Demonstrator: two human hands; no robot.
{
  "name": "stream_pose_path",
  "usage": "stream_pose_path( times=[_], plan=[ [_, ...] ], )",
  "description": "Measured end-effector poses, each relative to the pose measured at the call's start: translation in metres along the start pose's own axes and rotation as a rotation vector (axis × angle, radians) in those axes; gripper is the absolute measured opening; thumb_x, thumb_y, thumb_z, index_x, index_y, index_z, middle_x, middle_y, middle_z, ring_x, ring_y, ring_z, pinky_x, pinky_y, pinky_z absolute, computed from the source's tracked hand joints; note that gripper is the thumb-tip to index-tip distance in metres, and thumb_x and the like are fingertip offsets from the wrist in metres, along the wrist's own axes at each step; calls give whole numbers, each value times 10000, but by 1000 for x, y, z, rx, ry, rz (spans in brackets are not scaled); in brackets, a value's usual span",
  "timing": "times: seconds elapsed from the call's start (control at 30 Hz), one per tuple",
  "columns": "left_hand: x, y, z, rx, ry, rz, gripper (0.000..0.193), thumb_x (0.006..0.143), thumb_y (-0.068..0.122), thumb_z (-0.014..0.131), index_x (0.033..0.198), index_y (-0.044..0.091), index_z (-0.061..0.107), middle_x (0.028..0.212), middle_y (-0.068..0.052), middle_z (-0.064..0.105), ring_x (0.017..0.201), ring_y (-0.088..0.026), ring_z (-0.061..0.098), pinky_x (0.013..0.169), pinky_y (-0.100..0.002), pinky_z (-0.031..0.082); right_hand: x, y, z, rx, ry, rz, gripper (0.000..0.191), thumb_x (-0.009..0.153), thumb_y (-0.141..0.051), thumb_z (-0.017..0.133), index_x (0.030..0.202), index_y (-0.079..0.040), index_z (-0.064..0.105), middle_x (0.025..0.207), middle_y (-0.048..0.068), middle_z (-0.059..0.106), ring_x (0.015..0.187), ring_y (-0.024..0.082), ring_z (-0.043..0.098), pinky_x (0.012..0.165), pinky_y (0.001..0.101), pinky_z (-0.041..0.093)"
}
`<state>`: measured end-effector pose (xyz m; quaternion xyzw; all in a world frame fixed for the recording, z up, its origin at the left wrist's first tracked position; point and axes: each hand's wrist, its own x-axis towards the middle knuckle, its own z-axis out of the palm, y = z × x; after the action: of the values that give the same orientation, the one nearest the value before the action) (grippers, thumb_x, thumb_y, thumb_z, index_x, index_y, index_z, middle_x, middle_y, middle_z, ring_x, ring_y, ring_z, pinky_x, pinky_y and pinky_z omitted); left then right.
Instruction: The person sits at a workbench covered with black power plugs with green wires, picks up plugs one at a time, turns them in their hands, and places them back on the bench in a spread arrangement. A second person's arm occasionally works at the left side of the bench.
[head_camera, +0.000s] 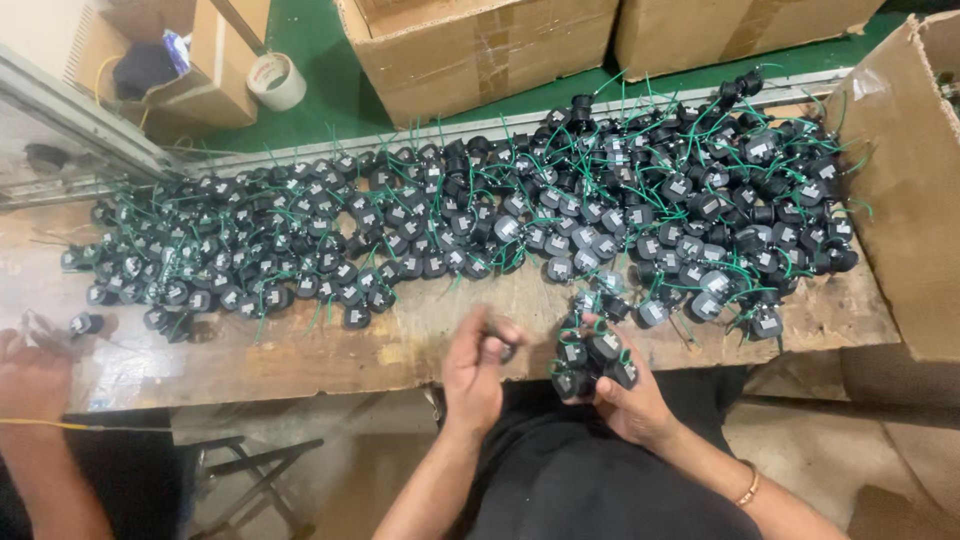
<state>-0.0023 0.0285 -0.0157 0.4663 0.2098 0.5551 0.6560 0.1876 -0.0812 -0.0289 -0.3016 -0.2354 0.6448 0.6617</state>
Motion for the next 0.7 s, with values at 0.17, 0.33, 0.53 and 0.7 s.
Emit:
stream_pose_path(
  times=[0.17,0.33,0.53,0.7],
  plan=[
    [5,27,35,509,-364,182,171,888,-6,714,1048,51,729,1158,-149,734,1156,-270,696,994,-405,554,4,11,2,-45,-44,-19,987,854,-187,840,1623,-63,233,1469,83,498,1299,233,555,1029,402,506],
    [11,38,58,749,-351,373,208,828,-34,719,1015,58,725,1045,-79,732,1123,-291,684,1022,-464,518,1,10,-3,-13,-24,17,917,874,-131,806,1606,-54,259,1421,106,516,1289,238,548,1031,422,488],
    [16,40,50,771,-492,627,206,843,134,800,1026,85,720,1145,-45,724,1150,-292,672,1002,-472,550,1,1,-11,65,-27,1,846,912,-81,764,1612,-44,291,1426,127,518,1256,236,566,992,382,505],
    [13,38,43,873,-464,608,229,792,242,845,931,105,724,1137,-28,740,1169,-293,682,1029,-489,494,2,0,-12,68,31,-20,822,914,-56,774,1598,-41,318,1425,129,510,1226,234,572,934,376,523]
  ],
)
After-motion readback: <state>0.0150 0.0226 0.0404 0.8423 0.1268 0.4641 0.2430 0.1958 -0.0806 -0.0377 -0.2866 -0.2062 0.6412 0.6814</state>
